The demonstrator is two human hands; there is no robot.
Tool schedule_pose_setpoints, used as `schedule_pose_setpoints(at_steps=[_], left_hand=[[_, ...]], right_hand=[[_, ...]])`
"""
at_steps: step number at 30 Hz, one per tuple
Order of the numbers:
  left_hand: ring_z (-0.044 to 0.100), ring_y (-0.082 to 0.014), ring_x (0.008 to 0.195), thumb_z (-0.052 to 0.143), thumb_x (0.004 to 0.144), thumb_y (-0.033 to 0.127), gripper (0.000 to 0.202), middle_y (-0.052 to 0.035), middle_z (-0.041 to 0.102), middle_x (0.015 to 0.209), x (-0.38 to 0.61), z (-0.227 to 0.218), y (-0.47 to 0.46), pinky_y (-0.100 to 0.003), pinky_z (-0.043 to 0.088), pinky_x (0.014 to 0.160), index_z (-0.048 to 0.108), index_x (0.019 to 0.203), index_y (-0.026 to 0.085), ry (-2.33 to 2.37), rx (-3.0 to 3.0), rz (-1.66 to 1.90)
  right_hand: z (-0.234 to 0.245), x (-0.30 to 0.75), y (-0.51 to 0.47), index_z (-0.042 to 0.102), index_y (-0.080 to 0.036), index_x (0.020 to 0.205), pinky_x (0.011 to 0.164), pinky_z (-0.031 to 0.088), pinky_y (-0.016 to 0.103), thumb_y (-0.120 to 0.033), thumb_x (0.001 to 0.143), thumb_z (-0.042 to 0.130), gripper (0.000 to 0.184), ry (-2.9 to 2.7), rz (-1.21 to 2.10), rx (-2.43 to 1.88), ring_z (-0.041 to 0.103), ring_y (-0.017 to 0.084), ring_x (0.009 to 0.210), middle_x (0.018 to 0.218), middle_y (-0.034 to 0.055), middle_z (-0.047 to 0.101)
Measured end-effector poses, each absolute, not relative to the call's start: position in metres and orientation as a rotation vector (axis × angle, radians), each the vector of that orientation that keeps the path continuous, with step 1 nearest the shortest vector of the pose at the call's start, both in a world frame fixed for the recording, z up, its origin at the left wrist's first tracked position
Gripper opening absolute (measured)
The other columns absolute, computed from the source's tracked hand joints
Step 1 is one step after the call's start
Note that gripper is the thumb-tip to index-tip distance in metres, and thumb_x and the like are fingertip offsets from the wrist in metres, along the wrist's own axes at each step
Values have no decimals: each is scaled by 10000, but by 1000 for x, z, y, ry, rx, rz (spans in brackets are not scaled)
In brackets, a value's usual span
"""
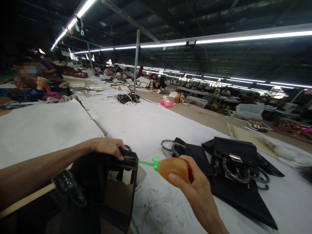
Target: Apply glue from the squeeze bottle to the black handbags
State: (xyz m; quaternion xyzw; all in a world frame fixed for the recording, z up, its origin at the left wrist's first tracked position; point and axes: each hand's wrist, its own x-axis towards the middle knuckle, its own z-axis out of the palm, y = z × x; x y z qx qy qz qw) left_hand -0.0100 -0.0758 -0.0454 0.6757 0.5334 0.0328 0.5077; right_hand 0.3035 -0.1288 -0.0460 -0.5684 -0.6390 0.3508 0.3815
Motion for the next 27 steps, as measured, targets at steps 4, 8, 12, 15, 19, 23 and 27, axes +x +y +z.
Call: schedule_pose_setpoints(at_steps=[4,8,12,15,19,23,27], left_hand=[[619,-199,714,614,620,281,273,-23,707,781,-4,-47,-71,-247,482,629,721,840,158,1268,1650,61],[614,-198,713,613,613,283,279,-19,703,774,1,-45,-69,-241,476,626,720,840,159,1283,1668,50],[606,-195,719,597,619,272,270,-16,694,762,6,-41,-68,-237,468,630,713,831,152,1284,1672,34],[596,-189,726,583,636,269,272,-10,689,766,9,-39,-65,-229,457,633,710,846,151,1266,1710,31],[571,-176,710,561,657,271,270,-1,668,737,14,-40,-54,-218,429,604,706,852,153,1280,1849,8],[531,-151,667,532,673,254,248,10,625,694,25,-43,-36,-208,392,571,694,832,155,1270,2029,17],[495,-136,645,515,675,218,215,17,574,661,38,-54,-21,-211,364,565,675,806,157,1277,2168,42]], right_hand=[[-57,313,-118,500,-248,1084,628,472,296,-519,670,684,528,-1599,983,-1415,590,232,726,841,-7,643],[-69,319,-113,488,-265,1103,674,475,299,-492,701,686,502,-1609,1035,-1386,592,236,785,891,-7,644],[-71,322,-115,492,-239,1095,635,463,289,-497,700,686,510,-1630,1086,-1386,582,231,766,867,0,640],[-69,324,-116,500,-230,1069,618,450,280,-507,708,670,486,-1644,1097,-1393,566,213,734,834,-6,632],[-69,331,-112,508,-227,1047,613,431,273,-509,722,655,455,-1633,1058,-1405,558,203,726,819,-4,632],[-70,336,-103,526,-206,1013,484,367,251,-507,709,657,447,-1564,1043,-1386,528,182,632,776,9,620],[-76,338,-93,540,-193,982,457,352,248,-496,712,641,419,-1470,1041,-1368,485,159,561,726,8,605]])
